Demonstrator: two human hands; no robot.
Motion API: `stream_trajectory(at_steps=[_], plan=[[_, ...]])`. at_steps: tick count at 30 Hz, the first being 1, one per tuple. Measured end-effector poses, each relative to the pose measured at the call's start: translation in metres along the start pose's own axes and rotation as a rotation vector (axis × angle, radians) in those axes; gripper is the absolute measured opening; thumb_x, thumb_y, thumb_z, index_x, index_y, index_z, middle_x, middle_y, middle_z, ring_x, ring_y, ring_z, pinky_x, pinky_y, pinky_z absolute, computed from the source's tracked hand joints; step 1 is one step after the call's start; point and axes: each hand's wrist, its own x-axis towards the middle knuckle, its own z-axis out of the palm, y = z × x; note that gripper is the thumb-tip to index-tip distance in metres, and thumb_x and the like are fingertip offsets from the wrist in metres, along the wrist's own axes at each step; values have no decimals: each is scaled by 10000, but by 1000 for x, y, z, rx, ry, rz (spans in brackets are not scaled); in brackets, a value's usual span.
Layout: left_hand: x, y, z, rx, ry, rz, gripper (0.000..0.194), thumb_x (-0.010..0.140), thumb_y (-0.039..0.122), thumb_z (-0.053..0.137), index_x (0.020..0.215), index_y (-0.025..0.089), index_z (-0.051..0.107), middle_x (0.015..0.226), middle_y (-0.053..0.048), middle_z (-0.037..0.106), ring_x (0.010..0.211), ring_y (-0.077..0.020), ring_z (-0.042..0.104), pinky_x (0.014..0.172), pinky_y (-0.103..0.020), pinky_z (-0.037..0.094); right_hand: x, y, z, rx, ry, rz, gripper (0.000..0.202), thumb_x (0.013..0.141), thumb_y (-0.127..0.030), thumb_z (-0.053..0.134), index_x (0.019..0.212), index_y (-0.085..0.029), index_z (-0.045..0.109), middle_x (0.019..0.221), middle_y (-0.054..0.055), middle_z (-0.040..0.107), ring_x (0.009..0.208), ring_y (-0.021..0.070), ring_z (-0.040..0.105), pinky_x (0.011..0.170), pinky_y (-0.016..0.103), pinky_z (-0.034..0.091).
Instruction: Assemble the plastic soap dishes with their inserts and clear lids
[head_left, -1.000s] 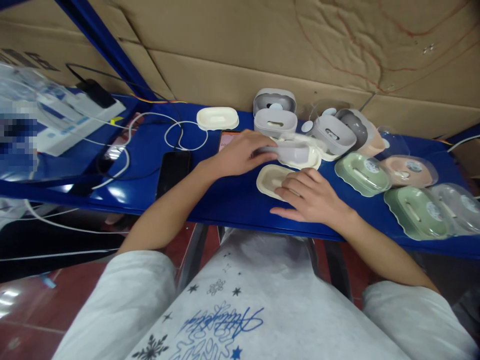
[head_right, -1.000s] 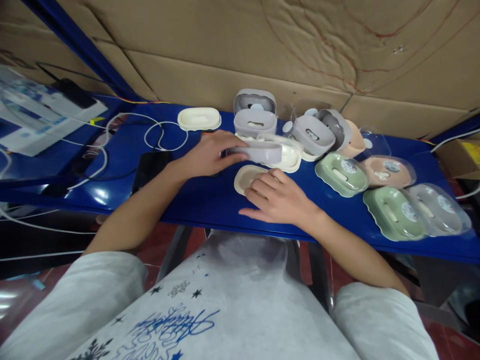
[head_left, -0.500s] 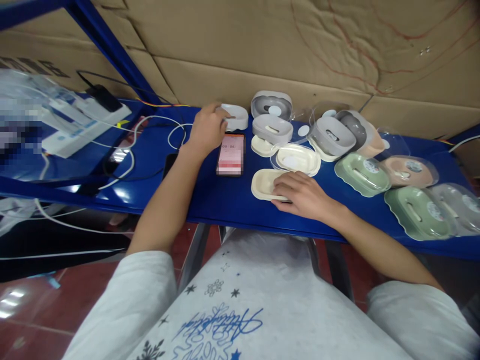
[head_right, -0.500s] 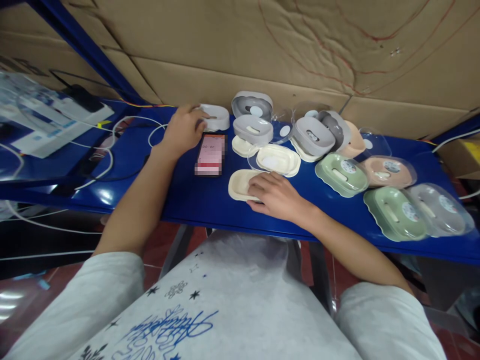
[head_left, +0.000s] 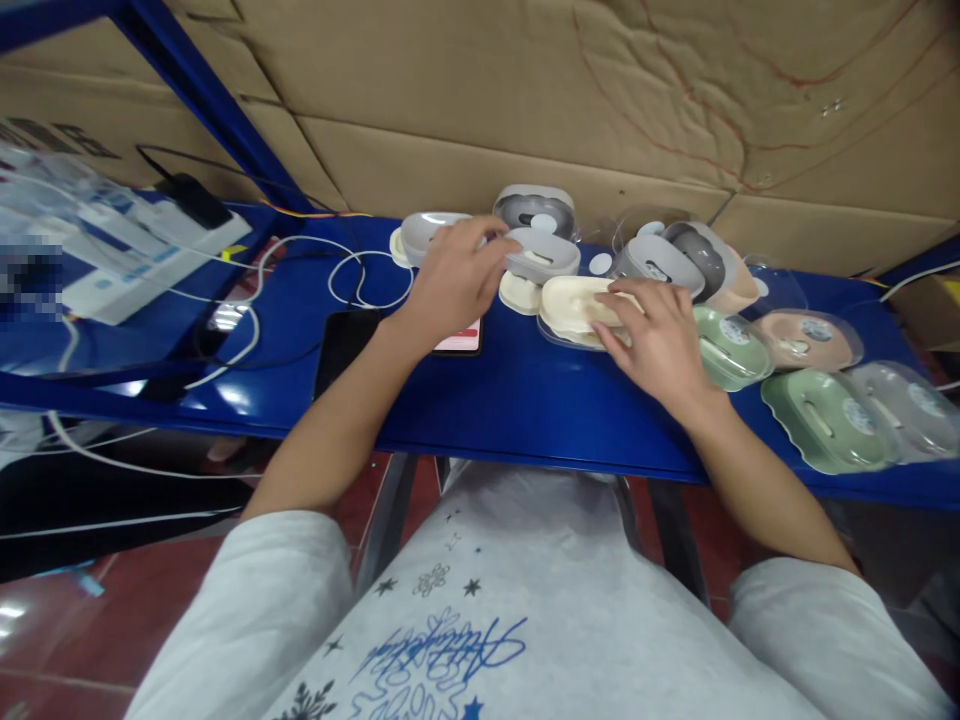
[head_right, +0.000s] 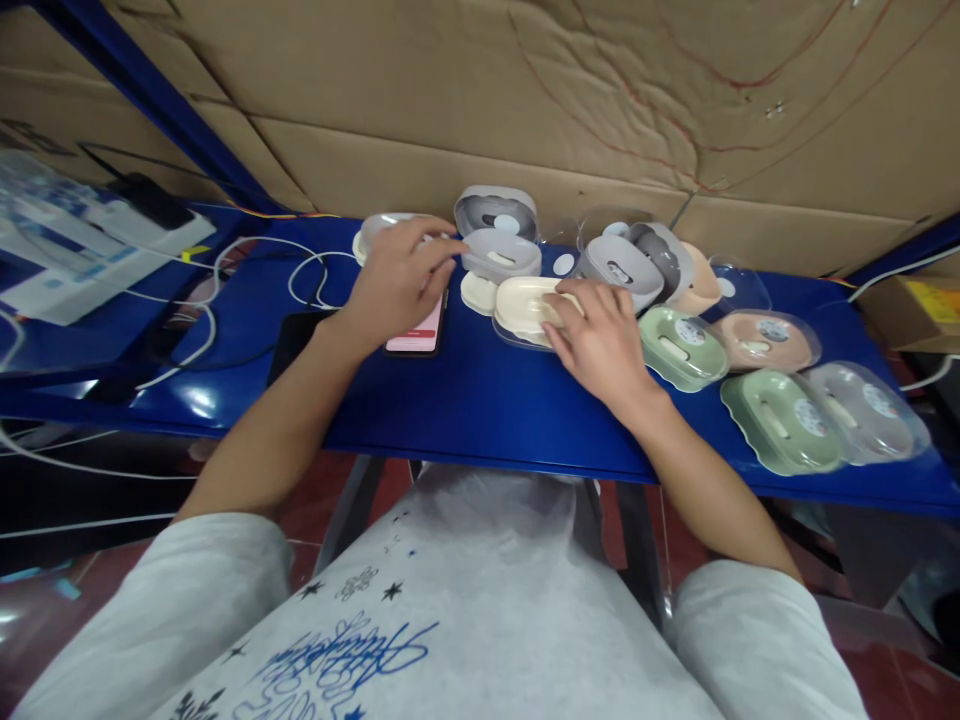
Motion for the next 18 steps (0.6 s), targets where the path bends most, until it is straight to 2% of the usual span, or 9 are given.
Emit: stream_trajectory(at_steps=[3,6,9,12,15,18], plan=[[-4,23,5,-18,-116,193,406,1120,416,375,1338,234,667,1397,-137,674,1317,-327,610,1095,-526,462,-4,30,-23,-35,-130,112,434,1069,-455,483,1381,-226,680,1408,174,680,1339,418,605,1125,622,445],[-10,44,9,-27,-160,301,351,1113,419,441,1310,251,678,1358,-135,689,1266,-324,636,1079,-502,471,-17,72,-46,-140,-365,350,589,947,-530,663,1453,-229,639,1517,221,598,1392,498,556,1098,673,467],[-14,56,12,-35,-171,368,326,1111,405,459,1288,268,696,1341,-130,689,1231,-319,649,1088,-498,473,-27,108,-58,-141,-574,610,842,825,-484,815,1565,-191,540,1582,290,520,1378,501,577,1061,610,519],[-16,57,14,-26,-170,396,318,1113,389,461,1265,258,708,1329,-133,692,1217,-316,656,1083,-495,481,-32,121,-64,-14,-641,565,818,903,-494,765,1609,-183,493,1578,270,553,1393,420,598,1095,483,505],[-15,53,16,9,-157,410,315,1114,390,466,1245,244,713,1322,-133,697,1192,-313,661,1067,-490,491,-32,117,-67,67,-651,486,727,993,-577,640,1615,-223,514,1563,212,602,1393,385,612,1090,450,498],[-14,49,17,30,-125,432,312,1116,382,472,1235,221,711,1306,-136,701,1163,-305,666,1033,-481,504,-29,106,-66,16,-494,429,590,988,-457,619,1514,-191,625,1483,187,673,1350,375,647,1102,452,497]])
